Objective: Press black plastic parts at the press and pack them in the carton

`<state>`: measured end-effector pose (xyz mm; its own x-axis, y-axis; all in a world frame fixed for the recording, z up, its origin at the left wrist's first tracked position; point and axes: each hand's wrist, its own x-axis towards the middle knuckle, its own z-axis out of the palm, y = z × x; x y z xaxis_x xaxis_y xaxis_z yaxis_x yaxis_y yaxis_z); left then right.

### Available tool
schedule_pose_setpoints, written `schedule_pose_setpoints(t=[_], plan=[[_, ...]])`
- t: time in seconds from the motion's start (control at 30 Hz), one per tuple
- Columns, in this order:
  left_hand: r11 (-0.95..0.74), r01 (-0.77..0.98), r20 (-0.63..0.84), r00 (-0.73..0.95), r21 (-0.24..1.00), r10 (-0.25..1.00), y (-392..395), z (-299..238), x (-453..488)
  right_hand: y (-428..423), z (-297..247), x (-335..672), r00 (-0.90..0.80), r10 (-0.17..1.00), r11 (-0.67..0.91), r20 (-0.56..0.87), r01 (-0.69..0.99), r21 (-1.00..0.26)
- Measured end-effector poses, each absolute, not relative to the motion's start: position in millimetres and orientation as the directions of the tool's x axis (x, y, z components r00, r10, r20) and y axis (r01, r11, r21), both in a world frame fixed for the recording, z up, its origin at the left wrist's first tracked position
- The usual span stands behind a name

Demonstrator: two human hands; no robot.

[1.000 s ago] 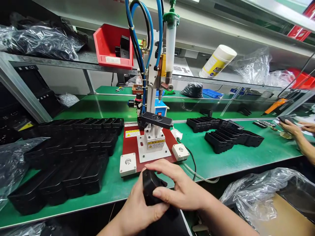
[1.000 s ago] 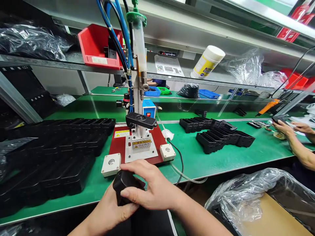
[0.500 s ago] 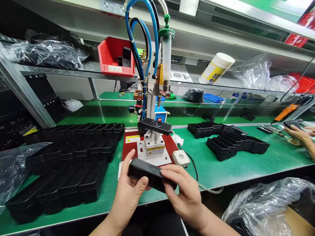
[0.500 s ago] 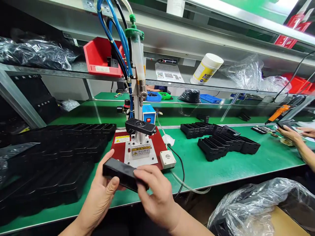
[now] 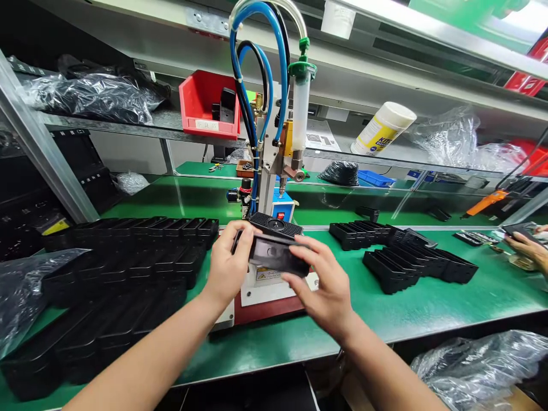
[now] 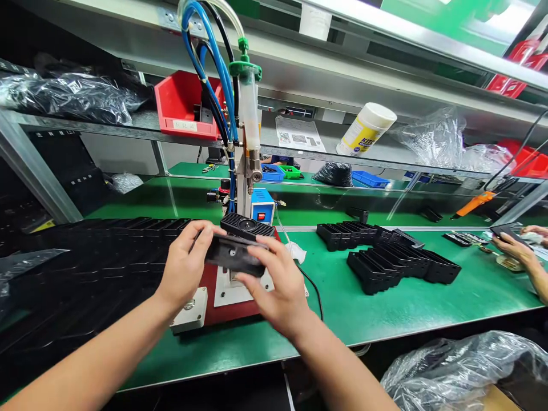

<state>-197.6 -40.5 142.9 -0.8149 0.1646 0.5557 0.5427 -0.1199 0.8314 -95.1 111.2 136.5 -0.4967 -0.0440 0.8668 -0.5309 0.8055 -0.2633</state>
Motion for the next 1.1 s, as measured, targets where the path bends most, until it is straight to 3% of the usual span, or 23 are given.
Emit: schedule_pose_setpoints(t=[0.1,0.3,0.57,0.7,0.87,1.1], plan=[[-0.098,0.599,0.607,-0.778,0.795,0.162,-19.6,162.7,-234.6,125.9,154.8,-125.8,-0.499,-0.020,0.833,0.866,-0.488,-0.262],[-0.101,0.514,0.520,-0.804,0.852,0.289,11.2,163.1,-287.2,145.2,155.3,-159.1,-0.554,0.065,0.877,0.830,-0.365,-0.313],[-0.157,0.421,0.449,-0.809,0.893,0.379,11.9,160.1,-287.8,134.2,149.9,-165.0,-0.499,0.038,0.872,0.866,-0.406,-0.273],[-0.185,0.442,0.478,-0.800,0.878,0.363,12.6,159.4,-286.1,125.4,146.2,-173.9,-0.456,0.128,0.823,0.881,-0.447,-0.351],[-0.223,0.506,0.552,-0.774,0.833,0.308,12.8,151.3,-281.0,124.1,139.9,-181.3,-0.379,0.169,0.820,0.910,-0.457,-0.344],[-0.155,0.688,0.703,-0.677,0.709,0.216,9.1,138.0,-279.5,128.0,143.5,-183.1,-0.432,0.211,0.760,0.877,-0.491,-0.425]])
